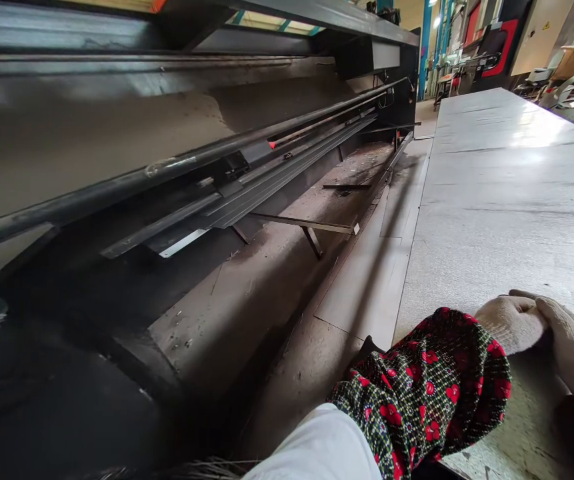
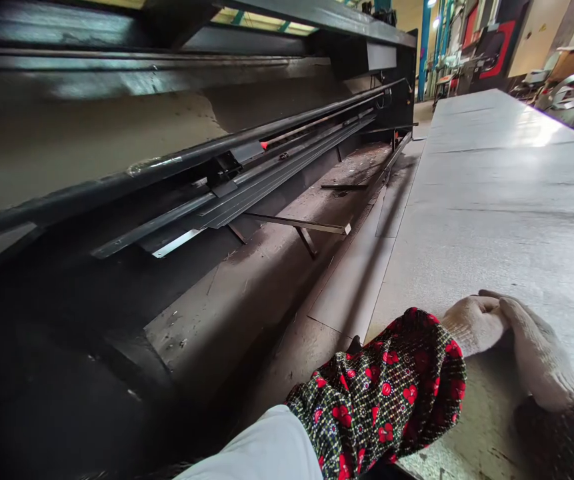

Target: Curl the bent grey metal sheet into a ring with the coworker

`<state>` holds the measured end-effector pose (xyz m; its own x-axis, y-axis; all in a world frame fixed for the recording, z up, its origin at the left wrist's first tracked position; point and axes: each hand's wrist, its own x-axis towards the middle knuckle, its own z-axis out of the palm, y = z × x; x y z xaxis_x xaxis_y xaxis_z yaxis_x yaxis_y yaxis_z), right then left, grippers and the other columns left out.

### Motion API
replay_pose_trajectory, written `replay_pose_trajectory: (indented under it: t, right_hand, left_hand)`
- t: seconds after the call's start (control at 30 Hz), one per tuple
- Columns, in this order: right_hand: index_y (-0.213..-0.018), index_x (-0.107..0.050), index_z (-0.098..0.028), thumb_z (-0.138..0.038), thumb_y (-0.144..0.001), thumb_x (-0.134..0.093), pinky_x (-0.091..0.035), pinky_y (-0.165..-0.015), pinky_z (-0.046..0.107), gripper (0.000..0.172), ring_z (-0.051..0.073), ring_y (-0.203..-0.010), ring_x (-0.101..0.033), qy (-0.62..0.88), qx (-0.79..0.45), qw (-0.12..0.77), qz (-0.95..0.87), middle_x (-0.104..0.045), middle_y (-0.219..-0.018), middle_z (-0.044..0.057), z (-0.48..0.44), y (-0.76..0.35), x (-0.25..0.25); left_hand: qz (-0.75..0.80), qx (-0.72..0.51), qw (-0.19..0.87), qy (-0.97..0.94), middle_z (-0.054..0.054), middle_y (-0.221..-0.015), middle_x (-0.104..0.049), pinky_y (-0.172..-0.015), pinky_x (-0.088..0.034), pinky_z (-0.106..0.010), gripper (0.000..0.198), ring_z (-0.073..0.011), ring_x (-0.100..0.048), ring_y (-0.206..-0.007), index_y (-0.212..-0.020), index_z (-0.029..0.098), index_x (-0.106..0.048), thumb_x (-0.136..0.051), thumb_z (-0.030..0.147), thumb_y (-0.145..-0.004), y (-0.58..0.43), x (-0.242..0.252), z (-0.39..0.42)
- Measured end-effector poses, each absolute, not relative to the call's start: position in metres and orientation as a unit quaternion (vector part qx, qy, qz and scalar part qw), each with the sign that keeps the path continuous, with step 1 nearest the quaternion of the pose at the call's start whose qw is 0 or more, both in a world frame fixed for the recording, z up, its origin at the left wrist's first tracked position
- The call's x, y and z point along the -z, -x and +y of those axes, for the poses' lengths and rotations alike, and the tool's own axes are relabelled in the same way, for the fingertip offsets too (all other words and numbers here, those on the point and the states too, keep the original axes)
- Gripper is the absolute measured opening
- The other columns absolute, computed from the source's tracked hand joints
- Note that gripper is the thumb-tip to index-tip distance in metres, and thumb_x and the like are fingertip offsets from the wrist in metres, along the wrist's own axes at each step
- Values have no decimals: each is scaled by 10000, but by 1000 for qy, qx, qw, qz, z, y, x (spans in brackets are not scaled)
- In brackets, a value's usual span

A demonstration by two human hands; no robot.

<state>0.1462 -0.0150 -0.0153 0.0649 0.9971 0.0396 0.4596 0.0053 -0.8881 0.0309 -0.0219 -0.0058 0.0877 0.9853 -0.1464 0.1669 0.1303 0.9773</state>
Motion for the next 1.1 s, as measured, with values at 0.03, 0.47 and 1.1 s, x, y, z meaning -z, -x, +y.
replay_pose_trajectory:
  t: [0.03, 0.47, 1.1]
  right_hand:
    - [-999, -653, -296, -493, -794, -394, -373, -1021, 363, 385, 242, -1084, -554, 606, -350, 396, -595, -657, -1098, -31, -16, -145, 13]
    - [-1020, -652, -266, -502, -823, -419, -374, -993, 277, 385, 224, -1121, -521, 570, -389, 415, -592, -645, -1128, -8, -20, -142, 9]
    - [-1026, -643, -259, -493, -838, -416, -376, -994, 305, 376, 190, -1073, -560, 551, -402, 437, -587, -656, -1096, -13, -20, -140, 11]
  left_hand:
    - [535, -393, 496, -559, 0, -505, -438, -493, -291, -241, 236, -94, -403, -535, -646, 176, -631, -535, 375, -726, -30, 5, -22]
    - [544, -352, 441, -621, 5, -603, -535, -542, -338, -212, 365, -86, -421, -568, -836, 169, -698, -448, 431, -792, -30, 5, -19]
    - [546, -328, 436, -636, -16, -715, -619, -551, -362, -200, 391, -102, -485, -627, -920, 182, -687, -411, 439, -821, -30, 10, -15]
